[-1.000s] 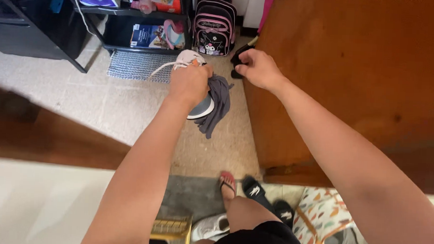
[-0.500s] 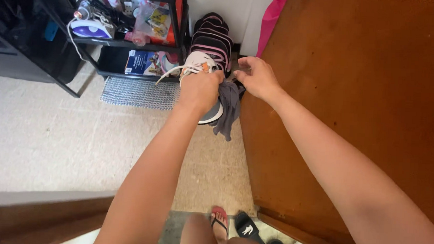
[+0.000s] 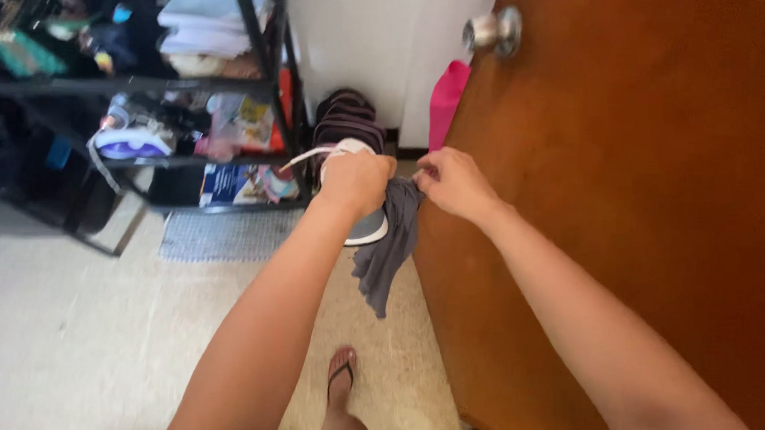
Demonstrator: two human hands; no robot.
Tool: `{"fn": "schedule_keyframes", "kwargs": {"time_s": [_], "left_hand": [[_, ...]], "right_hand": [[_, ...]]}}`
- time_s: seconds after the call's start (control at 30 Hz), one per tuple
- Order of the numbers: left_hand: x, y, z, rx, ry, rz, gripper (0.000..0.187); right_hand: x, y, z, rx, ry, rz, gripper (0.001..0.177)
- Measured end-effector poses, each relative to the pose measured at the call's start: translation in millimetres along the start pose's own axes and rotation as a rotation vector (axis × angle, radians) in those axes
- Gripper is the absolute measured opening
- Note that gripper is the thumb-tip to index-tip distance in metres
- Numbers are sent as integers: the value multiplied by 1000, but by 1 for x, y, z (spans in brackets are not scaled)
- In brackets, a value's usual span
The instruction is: Clean different pairs of shoes using a cloth.
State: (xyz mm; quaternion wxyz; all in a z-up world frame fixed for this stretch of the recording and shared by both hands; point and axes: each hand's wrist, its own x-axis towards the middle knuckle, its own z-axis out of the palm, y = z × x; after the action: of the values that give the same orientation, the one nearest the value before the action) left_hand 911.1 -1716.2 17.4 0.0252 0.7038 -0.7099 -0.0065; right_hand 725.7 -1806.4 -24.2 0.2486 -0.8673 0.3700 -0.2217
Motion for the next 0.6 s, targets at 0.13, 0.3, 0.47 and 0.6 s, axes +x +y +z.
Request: {"fn": "schedule_keyframes", "kwargs": {"time_s": [0.13,0.3,0.47,0.6], "left_hand": [[54,-10,-11,-17,-36,92,21],[113,-20,-21,-1,-48,212,15],[159,-22,-34,-38,-80,283,17],[181,-21,-27,-59,-110,310,16]], "right_hand": [[33,20,2,-19,43,73,31],[71,31,-5,-28,154,72,29],[94,4,-41,-20,407,252,26],[114,14,-64,-128,667,180,55]]}}
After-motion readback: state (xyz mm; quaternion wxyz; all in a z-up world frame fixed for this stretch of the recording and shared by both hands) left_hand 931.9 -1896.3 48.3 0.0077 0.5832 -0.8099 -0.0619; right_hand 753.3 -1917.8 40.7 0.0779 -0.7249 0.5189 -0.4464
